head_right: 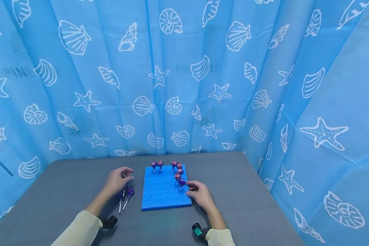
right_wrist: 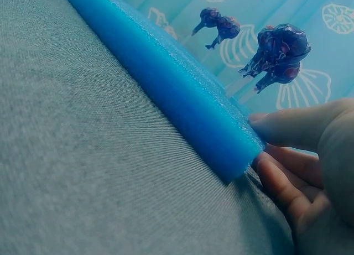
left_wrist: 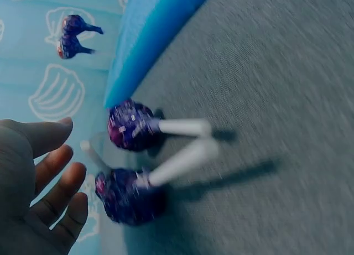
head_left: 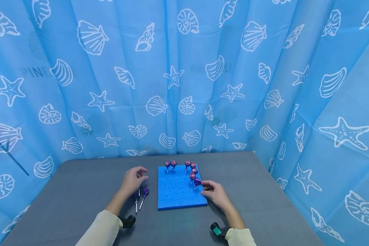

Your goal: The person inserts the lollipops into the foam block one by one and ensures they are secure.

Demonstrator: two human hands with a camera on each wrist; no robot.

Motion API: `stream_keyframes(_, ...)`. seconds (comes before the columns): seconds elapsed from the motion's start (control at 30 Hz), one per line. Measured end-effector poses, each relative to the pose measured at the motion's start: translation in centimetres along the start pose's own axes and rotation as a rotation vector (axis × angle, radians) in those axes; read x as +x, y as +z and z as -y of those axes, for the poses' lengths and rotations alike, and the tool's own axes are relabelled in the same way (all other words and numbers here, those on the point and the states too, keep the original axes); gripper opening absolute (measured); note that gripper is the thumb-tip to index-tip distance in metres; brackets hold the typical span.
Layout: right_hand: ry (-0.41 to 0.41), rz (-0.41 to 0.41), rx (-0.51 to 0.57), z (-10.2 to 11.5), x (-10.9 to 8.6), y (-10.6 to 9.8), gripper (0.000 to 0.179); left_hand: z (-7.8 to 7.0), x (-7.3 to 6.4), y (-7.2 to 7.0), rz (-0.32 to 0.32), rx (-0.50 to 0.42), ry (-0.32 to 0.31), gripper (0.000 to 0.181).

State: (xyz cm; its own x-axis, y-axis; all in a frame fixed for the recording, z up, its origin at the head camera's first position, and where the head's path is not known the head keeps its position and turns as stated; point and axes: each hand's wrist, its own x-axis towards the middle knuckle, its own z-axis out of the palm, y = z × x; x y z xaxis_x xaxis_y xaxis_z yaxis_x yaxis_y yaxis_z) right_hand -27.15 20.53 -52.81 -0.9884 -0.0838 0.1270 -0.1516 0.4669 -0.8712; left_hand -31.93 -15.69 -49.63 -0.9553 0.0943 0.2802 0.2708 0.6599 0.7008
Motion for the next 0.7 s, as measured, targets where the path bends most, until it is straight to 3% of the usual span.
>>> stream_keyframes(0.33, 0.021, -0.009, 0.009, -0.1, 0.0, 0.0, 0.030, 1.5, -0.8, -0.6, 0.009, 0.094, -0.061, 0.026)
stream_keyframes(0.7, 0.030, -0.020, 0.000, -0.1, 0.0, 0.2, 0.030, 2.2, -1.6, -0.6, 0.031, 0.192, -0.106, 0.028)
